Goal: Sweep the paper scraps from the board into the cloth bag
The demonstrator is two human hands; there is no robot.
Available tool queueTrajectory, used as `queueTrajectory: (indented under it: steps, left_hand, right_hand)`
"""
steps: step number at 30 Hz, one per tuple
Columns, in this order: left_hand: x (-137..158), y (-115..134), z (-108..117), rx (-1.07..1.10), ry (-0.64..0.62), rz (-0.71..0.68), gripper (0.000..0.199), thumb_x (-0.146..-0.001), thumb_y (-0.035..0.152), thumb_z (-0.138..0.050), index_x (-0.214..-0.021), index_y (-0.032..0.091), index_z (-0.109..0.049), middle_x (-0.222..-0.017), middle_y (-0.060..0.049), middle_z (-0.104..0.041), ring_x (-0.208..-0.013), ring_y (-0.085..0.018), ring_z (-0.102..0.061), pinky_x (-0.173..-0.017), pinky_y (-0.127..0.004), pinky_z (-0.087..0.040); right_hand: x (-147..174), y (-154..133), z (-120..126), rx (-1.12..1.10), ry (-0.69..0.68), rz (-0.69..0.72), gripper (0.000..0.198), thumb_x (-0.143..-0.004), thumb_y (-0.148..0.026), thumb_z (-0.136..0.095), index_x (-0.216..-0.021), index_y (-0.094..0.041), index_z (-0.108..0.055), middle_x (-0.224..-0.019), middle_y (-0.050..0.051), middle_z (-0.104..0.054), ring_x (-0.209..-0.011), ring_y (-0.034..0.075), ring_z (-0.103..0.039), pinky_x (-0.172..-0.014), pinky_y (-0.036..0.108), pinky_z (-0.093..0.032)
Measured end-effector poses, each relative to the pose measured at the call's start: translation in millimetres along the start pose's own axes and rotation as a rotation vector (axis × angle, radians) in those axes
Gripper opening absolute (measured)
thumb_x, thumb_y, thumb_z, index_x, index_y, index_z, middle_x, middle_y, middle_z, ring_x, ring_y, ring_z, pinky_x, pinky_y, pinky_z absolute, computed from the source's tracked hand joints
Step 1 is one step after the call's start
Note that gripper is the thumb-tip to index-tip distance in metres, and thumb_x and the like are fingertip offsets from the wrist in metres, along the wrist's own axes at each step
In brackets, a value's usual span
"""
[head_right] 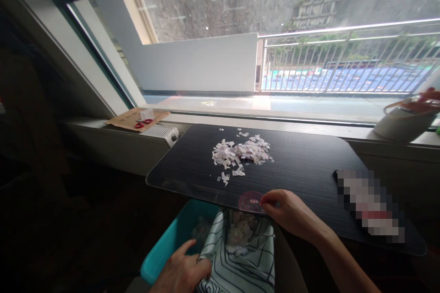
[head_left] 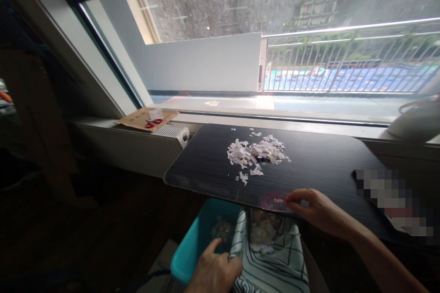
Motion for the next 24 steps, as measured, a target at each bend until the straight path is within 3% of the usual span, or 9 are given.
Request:
queueTrajectory:
  steps: [3,9,12,15,19,24]
  left_hand:
    - [-2.4,3.7,-2.6,-0.046,0.003,-0.026,0.011,-0.075,0.012,-0.054,-0.073,0.021,-0.060,-0.058,0.001,-0.060,-0.055,-0.017,-0.060,-0.097,-0.042,-0.042]
    - [-12.1,19.9,-36.2,-0.237,0.070,-0.202,0.010,-0.066,0.013,-0.063,-0.066,0.020,-0.055,-0.055,0.001,-0.061,-0.042,-0.015,-0.055,-0.089,-0.050,-0.047]
    - [-18.9,31.5,-52.8,-0.324,0.120,-0.310,0.013,-0.065,0.014,-0.064,-0.063,0.020,-0.053,-0.052,0.002,-0.061,-0.036,-0.013,-0.050,-0.084,-0.048,-0.049]
    - [-26.1,39.1,-59.8,-0.324,0.106,-0.354,0.014,-0.065,0.017,-0.065,-0.060,0.020,-0.053,-0.052,0.002,-0.062,-0.035,-0.013,-0.049,-0.081,-0.045,-0.050]
    - [-30.5,38.6,-57.2,-0.285,0.065,-0.289,0.022,-0.067,0.018,-0.066,-0.053,0.018,-0.049,-0.048,0.001,-0.061,-0.035,-0.013,-0.049,-0.083,-0.044,-0.049]
    - [-26.6,41.0,-49.5,-0.317,0.106,-0.354,0.018,-0.066,0.016,-0.067,-0.058,0.019,-0.052,-0.051,0.001,-0.063,-0.033,-0.012,-0.049,-0.080,-0.045,-0.051]
  right_hand:
    - [-2.4,-1.7,-1.9,-0.012,0.006,0.039,0.025,-0.086,-0.031,-0.053,-0.084,-0.023,-0.076,-0.086,0.001,-0.076,-0.081,0.019,-0.067,-0.074,0.027,-0.047]
    - [-20.5,-8.1,4.8,0.199,0.264,0.136,0.027,-0.092,-0.035,-0.050,-0.092,-0.029,-0.076,-0.094,0.003,-0.075,-0.091,0.023,-0.064,-0.091,0.041,-0.039]
    - [-29.1,-15.8,2.5,0.270,0.331,0.173,0.026,-0.093,-0.034,-0.050,-0.094,-0.028,-0.075,-0.092,0.004,-0.076,-0.094,0.023,-0.063,-0.095,0.044,-0.035]
    - [-39.5,-23.3,-4.8,0.311,0.325,0.184,0.026,-0.094,-0.032,-0.049,-0.094,-0.027,-0.075,-0.090,0.004,-0.076,-0.093,0.024,-0.062,-0.094,0.044,-0.035]
    - [-51.1,-31.4,-13.9,0.365,0.298,0.219,0.027,-0.094,-0.031,-0.048,-0.092,-0.030,-0.075,-0.091,0.003,-0.076,-0.093,0.024,-0.062,-0.092,0.043,-0.036]
    - [-45.0,-33.1,-11.5,0.432,0.270,0.195,0.028,-0.093,-0.028,-0.048,-0.087,-0.028,-0.075,-0.086,0.003,-0.076,-0.088,0.023,-0.062,-0.089,0.041,-0.035]
Point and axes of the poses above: each hand's wrist, its own x-axis away from the middle knuckle, its own z-axis out of the back of the hand, y = z × x, the point moved 6 cm from there along -x, towards the middle knuckle
